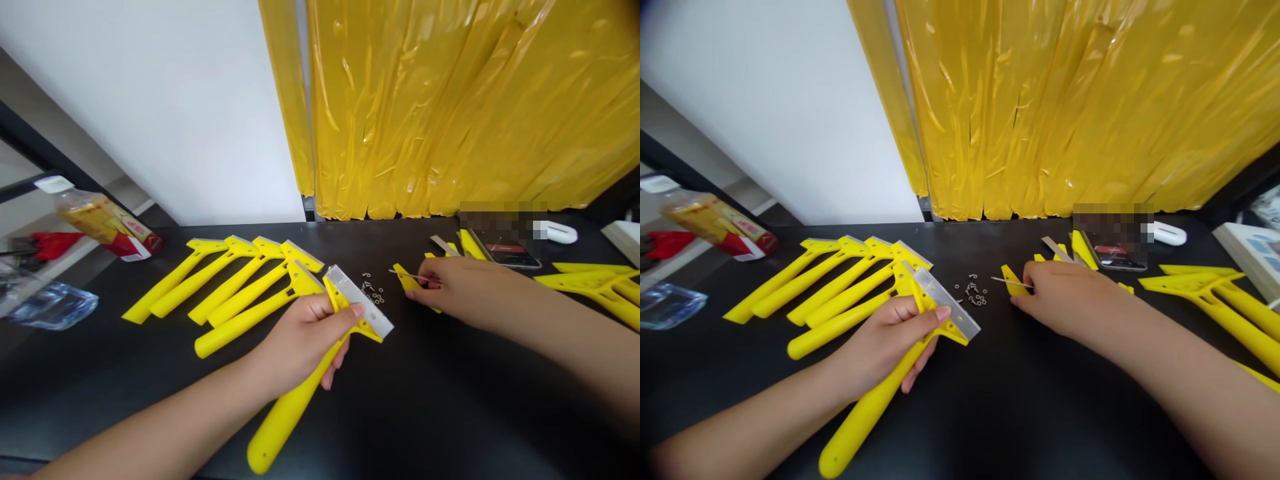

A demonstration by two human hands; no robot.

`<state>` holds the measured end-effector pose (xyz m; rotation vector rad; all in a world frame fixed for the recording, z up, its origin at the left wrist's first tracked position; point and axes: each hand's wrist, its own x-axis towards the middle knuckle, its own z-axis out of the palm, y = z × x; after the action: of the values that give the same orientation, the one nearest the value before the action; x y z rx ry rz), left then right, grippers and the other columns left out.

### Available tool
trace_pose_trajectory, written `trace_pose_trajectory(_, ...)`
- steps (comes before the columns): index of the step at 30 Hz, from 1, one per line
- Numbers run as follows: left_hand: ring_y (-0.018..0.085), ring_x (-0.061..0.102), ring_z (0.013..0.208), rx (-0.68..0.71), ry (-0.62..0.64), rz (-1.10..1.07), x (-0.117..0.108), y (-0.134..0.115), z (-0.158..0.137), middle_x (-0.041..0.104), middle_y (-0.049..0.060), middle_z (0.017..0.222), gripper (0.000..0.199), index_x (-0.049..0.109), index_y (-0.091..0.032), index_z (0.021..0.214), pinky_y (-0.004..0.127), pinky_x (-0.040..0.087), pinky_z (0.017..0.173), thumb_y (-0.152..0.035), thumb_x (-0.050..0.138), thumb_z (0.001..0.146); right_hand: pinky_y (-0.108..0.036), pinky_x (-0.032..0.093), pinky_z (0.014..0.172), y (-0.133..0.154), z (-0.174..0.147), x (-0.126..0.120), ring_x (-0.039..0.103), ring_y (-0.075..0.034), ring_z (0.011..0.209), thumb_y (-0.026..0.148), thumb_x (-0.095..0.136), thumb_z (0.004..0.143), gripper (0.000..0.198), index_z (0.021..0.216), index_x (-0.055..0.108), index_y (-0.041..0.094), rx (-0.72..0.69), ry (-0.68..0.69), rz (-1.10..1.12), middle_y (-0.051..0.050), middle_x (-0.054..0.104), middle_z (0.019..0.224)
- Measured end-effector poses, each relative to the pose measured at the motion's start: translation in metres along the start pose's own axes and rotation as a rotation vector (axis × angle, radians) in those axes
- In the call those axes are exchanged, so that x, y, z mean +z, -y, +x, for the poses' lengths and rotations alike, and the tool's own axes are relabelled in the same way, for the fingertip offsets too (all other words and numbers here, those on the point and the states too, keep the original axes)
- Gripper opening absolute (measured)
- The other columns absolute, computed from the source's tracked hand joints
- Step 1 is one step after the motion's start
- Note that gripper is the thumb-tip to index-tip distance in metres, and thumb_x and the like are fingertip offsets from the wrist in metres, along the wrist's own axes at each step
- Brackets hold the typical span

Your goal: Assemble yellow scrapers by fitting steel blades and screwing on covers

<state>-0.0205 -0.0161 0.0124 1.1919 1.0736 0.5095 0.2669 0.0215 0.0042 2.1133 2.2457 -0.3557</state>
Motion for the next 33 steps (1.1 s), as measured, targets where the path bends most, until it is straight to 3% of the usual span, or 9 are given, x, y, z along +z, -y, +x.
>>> trace_pose_trajectory(4, 0.010, 0.055, 0.035, -0.008, 0.007, 0.008, 0.000, 0.002, 0.002, 0.059, -0.003, 0.049, 0.053, 0.057, -0.020, 0.066, 0.017, 0.038, 0.038, -0.057, 0.066, 0.103, -0.047, 0.049, 0.081, 0.003, 0.012, 0.005, 0.072, -0.037, 0.098, 0.056, 0.067, 0.090, 0.031, 0.096, 0.070, 0.026, 0.017, -0.019, 0.073, -0.011, 0.077, 0.104)
trace_pose_trajectory(6, 0.010, 0.055, 0.035, -0.014, 0.013, 0.016, 0.000, 0.003, 0.002, 0.059, -0.003, 0.050, 0.053, 0.057, -0.020, 0.067, 0.017, 0.038, 0.038, -0.057, 0.067, 0.103, -0.044, 0.048, 0.078, 0.004, 0.016, 0.007, 0.072, -0.034, 0.095, 0.052, 0.070, 0.088, 0.029, 0.102, 0.072, 0.026, 0.015, -0.012, 0.134, -0.009, 0.078, 0.103)
trace_pose_trajectory(9, 0.010, 0.055, 0.036, -0.021, 0.020, 0.026, 0.000, 0.003, 0.002, 0.059, -0.003, 0.050, 0.053, 0.056, -0.020, 0.066, 0.017, 0.039, 0.038, -0.057, 0.066, 0.103, -0.036, 0.042, 0.065, 0.006, 0.017, 0.002, 0.065, -0.025, 0.073, 0.052, 0.071, 0.087, 0.027, 0.090, 0.069, 0.026, -0.008, 0.025, 0.249, -0.005, 0.072, 0.083)
trace_pose_trajectory(12, 0.009, 0.055, 0.036, -0.022, 0.026, 0.030, 0.000, 0.003, 0.002, 0.058, -0.003, 0.050, 0.053, 0.056, -0.020, 0.067, 0.017, 0.039, 0.039, -0.056, 0.064, 0.105, -0.033, 0.038, 0.061, 0.011, 0.010, -0.012, 0.053, -0.018, 0.066, 0.064, 0.060, 0.096, 0.043, 0.079, 0.061, 0.025, -0.092, 0.051, 0.394, 0.000, 0.060, 0.072)
trace_pose_trajectory(15, 0.009, 0.054, 0.035, -0.025, 0.048, 0.016, 0.001, 0.004, 0.003, 0.056, -0.004, 0.049, 0.051, 0.057, -0.020, 0.067, 0.016, 0.039, 0.037, -0.055, 0.063, 0.104, -0.030, 0.038, 0.062, 0.024, -0.004, -0.023, 0.048, -0.015, 0.067, 0.074, 0.059, 0.097, 0.051, 0.090, 0.071, 0.025, -0.241, 0.144, 0.637, 0.002, 0.060, 0.078)
trace_pose_trajectory(17, 0.009, 0.052, 0.035, -0.027, 0.090, 0.004, 0.003, 0.006, 0.002, 0.056, -0.004, 0.050, 0.050, 0.057, -0.020, 0.067, 0.016, 0.039, 0.036, -0.055, 0.063, 0.103, -0.029, 0.035, 0.061, 0.035, -0.015, -0.023, 0.046, -0.013, 0.067, 0.069, 0.073, 0.092, 0.045, 0.091, 0.074, 0.024, -0.310, 0.252, 0.888, 0.002, 0.060, 0.079)
trace_pose_trajectory(20, 0.007, 0.049, 0.036, -0.030, 0.165, -0.003, 0.005, 0.008, -0.002, 0.055, -0.004, 0.052, 0.049, 0.056, -0.020, 0.067, 0.016, 0.041, 0.036, -0.054, 0.065, 0.101, -0.028, 0.036, 0.064, 0.050, -0.024, -0.016, 0.049, -0.013, 0.072, 0.057, 0.089, 0.084, 0.041, 0.085, 0.069, 0.022, -0.294, 0.341, 1.110, 0.002, 0.061, 0.079)
trace_pose_trajectory(28, 0.007, 0.049, 0.035, -0.013, 0.199, -0.043, 0.003, 0.012, -0.002, 0.055, -0.003, 0.053, 0.051, 0.056, -0.020, 0.067, 0.015, 0.042, 0.034, -0.061, 0.065, 0.096, -0.031, 0.041, 0.068, 0.051, -0.020, -0.005, 0.054, -0.015, 0.077, 0.057, 0.086, 0.089, 0.039, 0.092, 0.073, 0.021, -0.360, 0.383, 1.109, 0.000, 0.066, 0.085)
trace_pose_trajectory(33, 0.008, 0.051, 0.035, 0.049, 0.209, -0.075, 0.001, 0.017, 0.000, 0.055, -0.003, 0.053, 0.060, 0.058, -0.019, 0.071, 0.015, 0.042, 0.035, -0.073, 0.060, 0.098, -0.029, 0.039, 0.067, 0.056, -0.023, -0.001, 0.048, -0.013, 0.075, 0.055, 0.087, 0.088, 0.037, 0.093, 0.073, 0.021, -0.414, 0.378, 1.103, 0.003, 0.057, 0.081)
